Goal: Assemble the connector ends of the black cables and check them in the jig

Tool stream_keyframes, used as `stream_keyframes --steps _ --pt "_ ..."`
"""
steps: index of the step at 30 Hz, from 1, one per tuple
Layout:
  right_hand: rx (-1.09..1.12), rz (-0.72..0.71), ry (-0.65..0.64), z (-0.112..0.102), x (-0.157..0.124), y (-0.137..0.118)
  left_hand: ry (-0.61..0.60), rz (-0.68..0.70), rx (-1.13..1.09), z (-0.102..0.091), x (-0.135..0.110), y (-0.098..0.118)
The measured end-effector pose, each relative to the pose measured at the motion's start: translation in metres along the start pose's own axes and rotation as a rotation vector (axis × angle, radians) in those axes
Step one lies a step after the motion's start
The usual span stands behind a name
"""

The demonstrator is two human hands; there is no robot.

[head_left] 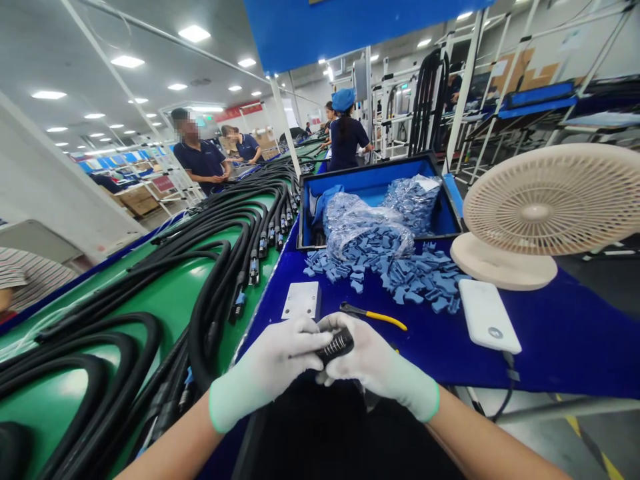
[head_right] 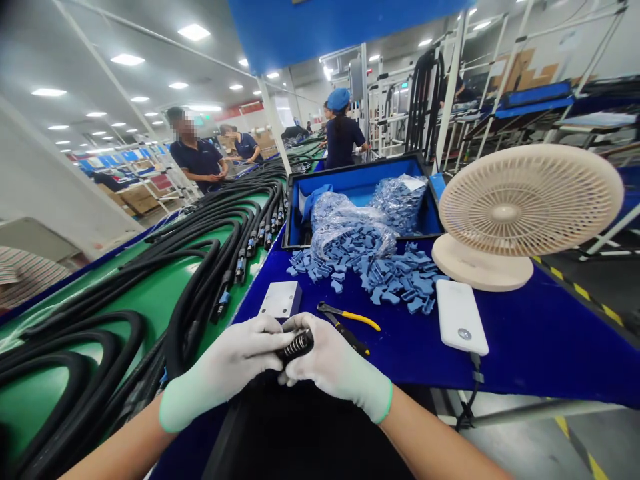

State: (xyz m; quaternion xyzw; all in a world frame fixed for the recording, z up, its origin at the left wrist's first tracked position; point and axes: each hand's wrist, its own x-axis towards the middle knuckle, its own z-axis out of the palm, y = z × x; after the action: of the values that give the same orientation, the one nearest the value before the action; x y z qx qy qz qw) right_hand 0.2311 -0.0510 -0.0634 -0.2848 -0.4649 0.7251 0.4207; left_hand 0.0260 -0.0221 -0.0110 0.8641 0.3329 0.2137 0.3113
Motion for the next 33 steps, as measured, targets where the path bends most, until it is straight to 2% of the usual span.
stream_keyframes --steps 3,5,7,9,10,12,13,17,22,30,33 --pt "0.014 -0.032 0.084 -0.001 0.001 0.003 0.092 -0.309 -0.195 0.009 0.008 -0.009" --pt "0.030 -0.046 0.131 -0.002 0.002 0.006 0.171 -0.405 -0.219 0.016 0.010 -0.010" --pt "0.048 -0.087 0.160 -0.004 0.004 0.009 0.311 -0.343 -0.100 0.022 0.006 -0.006" --pt "0.057 -0.184 0.189 -0.005 0.004 0.013 0.460 -0.169 0.082 0.029 -0.007 -0.001" --pt "0.071 -0.238 0.202 -0.006 0.003 0.015 0.493 -0.073 0.163 0.032 -0.016 0.002" --pt "0.118 -0.307 0.201 -0.008 0.000 0.018 0.462 0.052 0.256 0.041 -0.036 0.004" --pt "0.145 -0.319 0.188 -0.009 -0.001 0.020 0.430 0.058 0.269 0.047 -0.045 0.004" --pt "0.200 -0.286 0.175 -0.008 -0.006 0.020 0.404 -0.157 0.189 0.066 -0.066 -0.004" --pt "0.247 -0.253 0.215 0.000 -0.008 0.012 0.503 -0.377 0.005 0.068 -0.068 -0.007" --pt "0.292 -0.273 0.217 0.000 -0.008 0.014 0.531 -0.487 -0.158 0.059 -0.063 -0.002" --pt "0.334 -0.261 0.265 0.014 -0.008 0.030 0.562 -0.535 -0.498 0.058 -0.059 -0.004"
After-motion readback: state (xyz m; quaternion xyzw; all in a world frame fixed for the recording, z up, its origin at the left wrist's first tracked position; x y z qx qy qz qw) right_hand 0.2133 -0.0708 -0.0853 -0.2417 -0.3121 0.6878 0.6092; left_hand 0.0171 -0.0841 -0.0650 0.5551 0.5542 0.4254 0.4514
